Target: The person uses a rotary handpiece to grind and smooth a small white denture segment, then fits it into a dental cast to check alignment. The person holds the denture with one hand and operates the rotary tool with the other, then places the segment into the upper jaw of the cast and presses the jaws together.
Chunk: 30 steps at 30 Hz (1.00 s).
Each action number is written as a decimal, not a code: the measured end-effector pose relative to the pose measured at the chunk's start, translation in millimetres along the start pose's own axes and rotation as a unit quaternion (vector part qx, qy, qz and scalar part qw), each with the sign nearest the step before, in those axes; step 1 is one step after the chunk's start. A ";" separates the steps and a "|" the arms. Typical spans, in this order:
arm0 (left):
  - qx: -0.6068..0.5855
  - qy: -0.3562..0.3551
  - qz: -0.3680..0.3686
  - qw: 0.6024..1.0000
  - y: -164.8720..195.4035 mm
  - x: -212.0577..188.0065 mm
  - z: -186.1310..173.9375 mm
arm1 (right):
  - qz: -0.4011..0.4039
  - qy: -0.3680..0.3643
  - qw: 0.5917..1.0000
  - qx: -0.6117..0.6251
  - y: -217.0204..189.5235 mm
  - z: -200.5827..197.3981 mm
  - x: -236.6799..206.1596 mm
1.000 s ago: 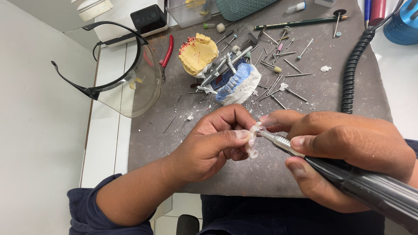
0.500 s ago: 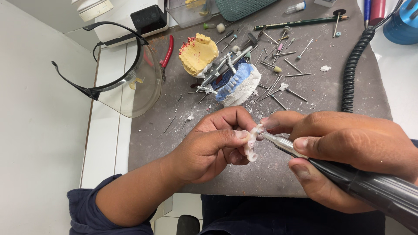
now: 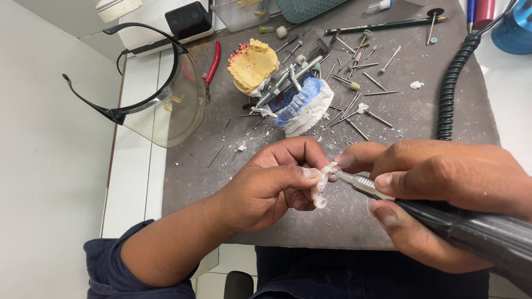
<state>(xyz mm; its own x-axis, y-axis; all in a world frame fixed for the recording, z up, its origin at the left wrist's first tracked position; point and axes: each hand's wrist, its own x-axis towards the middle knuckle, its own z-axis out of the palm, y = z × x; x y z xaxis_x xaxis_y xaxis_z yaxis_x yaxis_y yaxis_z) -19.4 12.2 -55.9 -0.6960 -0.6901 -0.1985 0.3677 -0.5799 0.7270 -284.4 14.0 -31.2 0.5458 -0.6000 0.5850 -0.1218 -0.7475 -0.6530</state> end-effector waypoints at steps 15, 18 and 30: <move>0.000 0.006 -0.045 0.999 2.0 2.9 -0.8 | 0.032 -0.035 0.999 -0.026 11.0 -6.3 -8.6; -0.007 0.005 -0.050 0.999 2.7 2.3 -0.2 | 0.018 -0.035 0.999 -0.022 8.8 -7.2 -7.9; -0.027 -0.018 -0.040 0.999 0.6 1.2 -3.5 | 0.011 -0.026 0.999 -0.035 7.9 -4.3 -10.7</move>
<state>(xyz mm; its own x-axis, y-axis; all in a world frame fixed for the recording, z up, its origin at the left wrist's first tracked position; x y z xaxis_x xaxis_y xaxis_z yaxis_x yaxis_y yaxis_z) -17.9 9.5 -58.0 -0.7455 -0.6251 -0.2313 0.3419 -0.6565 0.6723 -294.8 13.3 -40.5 0.5846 -0.6015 0.5444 -0.1902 -0.7539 -0.6288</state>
